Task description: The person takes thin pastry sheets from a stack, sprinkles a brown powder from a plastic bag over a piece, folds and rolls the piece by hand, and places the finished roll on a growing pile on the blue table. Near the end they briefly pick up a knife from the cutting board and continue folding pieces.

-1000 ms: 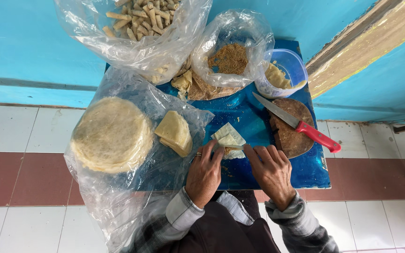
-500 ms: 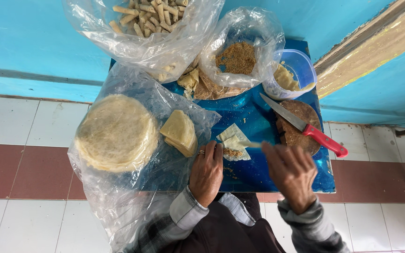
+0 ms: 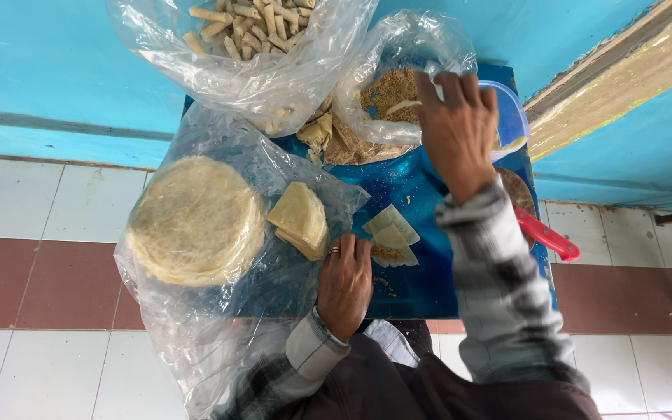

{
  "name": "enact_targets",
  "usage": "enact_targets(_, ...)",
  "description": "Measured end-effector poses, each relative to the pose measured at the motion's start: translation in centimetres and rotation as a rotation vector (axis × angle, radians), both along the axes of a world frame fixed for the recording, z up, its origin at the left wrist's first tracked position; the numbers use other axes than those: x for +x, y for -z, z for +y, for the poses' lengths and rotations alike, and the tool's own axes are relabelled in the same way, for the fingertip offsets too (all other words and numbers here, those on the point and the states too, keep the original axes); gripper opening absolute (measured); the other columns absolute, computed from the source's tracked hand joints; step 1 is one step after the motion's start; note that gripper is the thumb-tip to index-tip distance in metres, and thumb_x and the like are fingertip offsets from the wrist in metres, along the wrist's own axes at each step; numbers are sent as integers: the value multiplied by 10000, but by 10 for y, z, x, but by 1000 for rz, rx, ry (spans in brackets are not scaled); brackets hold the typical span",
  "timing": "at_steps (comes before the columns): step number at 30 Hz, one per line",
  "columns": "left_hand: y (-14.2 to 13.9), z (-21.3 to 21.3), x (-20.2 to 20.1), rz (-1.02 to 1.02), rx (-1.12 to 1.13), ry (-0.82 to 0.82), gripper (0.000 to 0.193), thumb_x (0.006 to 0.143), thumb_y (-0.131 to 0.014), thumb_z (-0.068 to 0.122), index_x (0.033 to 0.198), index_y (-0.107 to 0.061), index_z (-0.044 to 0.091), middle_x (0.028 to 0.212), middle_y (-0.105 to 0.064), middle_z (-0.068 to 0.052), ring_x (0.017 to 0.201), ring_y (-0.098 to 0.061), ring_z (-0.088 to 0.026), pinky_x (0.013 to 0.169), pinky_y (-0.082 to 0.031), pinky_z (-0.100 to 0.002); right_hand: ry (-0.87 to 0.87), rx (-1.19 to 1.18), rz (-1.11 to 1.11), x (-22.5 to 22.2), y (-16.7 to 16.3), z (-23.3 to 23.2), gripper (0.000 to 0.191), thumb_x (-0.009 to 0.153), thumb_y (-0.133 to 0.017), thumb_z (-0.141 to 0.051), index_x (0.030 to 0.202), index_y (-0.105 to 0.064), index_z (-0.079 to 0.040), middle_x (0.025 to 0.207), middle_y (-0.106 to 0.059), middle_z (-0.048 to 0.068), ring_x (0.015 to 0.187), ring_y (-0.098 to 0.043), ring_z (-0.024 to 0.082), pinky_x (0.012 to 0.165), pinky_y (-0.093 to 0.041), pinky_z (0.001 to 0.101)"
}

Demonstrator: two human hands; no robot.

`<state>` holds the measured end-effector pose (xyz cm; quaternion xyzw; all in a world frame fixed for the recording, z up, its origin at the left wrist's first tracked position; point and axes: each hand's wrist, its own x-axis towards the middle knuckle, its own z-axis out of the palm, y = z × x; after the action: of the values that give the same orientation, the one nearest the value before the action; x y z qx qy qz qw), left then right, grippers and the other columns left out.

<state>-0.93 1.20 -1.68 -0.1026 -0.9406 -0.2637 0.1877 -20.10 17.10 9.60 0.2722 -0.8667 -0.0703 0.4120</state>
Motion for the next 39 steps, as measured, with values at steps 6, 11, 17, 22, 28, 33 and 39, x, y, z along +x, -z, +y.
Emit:
enact_targets(6,-6,-4,-4,-16,164,59,148,911,-662,6,1017,-559,18,1002,-597,-145,851,-674,-308,727,-558,-421,107,-407,-539,157,17,12,54,958,-736,-185,936,-771,-149,914,-732,30,782,-699,215,634,-539,371)
enact_targets(11,-9,-4,-1,-25,327,124,121,958,-665,47,1042,-579,44,967,-655,-117,830,-684,-319,701,-549,-430,328,-522,-686,193,59,9,246,833,-813,-316,935,-752,-101,883,-707,49,661,-696,210,547,-529,359)
enact_targets(17,-7,-3,-1,35,348,212,270,975,-657,50,1237,-609,8,1017,-698,-125,899,-689,-313,762,-564,-417,168,-664,-715,192,77,15,148,871,-782,-212,943,-739,-89,897,-709,48,694,-713,177,600,-553,319)
enact_targets(22,-2,-5,0,76,244,273,302,959,-674,35,1252,-614,-8,1064,-704,-127,956,-680,-307,815,-563,-407,182,-861,-879,190,80,17,161,868,-798,-150,979,-717,-65,867,-741,46,712,-731,163,595,-569,304)
enact_targets(28,-1,-8,-1,38,173,308,365,868,-673,-51,1228,-629,-12,1110,-687,-126,1007,-652,-312,863,-549,-408,-26,-926,-858,195,85,11,259,826,-807,-78,1066,-711,-59,998,-758,66,868,-728,184,738,-590,313)
enact_targets(33,0,-5,-8,-24,130,335,331,836,-675,-66,1153,-609,1,1087,-650,-139,1020,-647,-319,885,-553,-410,-83,-680,-797,191,79,12,341,778,-813,-81,1110,-739,-71,1062,-766,65,971,-704,240,765,-588,351)
enact_targets(39,0,3,-19,-56,164,275,333,834,-639,-108,1147,-578,-10,1055,-644,-175,987,-654,-353,862,-555,-439,-153,-550,-731,181,80,13,313,786,-809,-107,1089,-749,-59,992,-752,68,896,-679,267,758,-566,382)
